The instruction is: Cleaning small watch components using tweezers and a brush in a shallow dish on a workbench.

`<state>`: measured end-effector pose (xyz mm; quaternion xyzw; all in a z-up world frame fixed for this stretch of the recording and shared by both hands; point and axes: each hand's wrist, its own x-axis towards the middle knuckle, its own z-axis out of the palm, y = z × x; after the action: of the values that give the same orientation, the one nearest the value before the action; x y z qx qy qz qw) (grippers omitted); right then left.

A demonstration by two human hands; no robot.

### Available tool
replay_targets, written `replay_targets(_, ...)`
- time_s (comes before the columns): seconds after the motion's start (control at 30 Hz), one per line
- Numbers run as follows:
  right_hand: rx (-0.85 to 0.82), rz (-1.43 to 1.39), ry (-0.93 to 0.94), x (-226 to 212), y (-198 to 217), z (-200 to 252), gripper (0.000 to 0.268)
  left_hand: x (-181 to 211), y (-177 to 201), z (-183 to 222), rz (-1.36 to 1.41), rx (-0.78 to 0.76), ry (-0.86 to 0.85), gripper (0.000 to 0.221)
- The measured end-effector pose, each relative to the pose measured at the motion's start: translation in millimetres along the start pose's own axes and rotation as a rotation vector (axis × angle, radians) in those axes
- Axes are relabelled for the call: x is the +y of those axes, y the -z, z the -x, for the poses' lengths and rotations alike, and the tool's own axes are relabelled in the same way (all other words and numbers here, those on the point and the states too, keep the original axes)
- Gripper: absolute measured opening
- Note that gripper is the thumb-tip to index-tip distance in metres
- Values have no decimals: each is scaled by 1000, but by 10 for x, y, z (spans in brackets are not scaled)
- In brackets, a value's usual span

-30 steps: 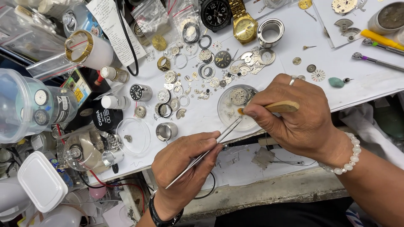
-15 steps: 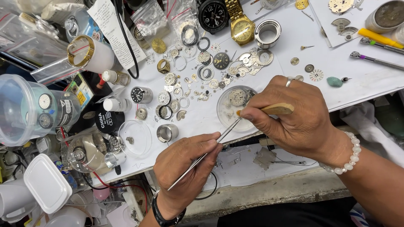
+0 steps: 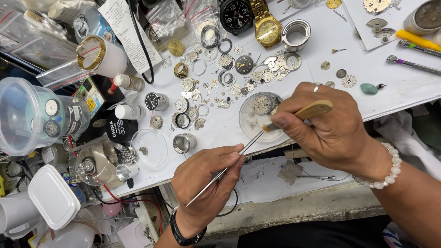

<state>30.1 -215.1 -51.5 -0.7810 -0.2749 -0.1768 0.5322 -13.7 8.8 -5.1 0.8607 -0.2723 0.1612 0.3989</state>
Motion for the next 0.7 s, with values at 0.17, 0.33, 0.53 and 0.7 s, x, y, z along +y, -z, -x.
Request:
replay_targets(0.17,-16,32,16,26,-6,8,19,-15,-2,11,5,-3,7,13)
replay_targets(0.33,-7,19,9,22,-4,1,23,-11,-6,15,0,3,10,12)
replay_targets(0.53,11,-13,11,37,-18,8,21,-9,-2,10,-12,2,5,12)
replay_targets(0.7,12,-16,0,16,7,2,21,-6,-1,11,-13,-4,14,12)
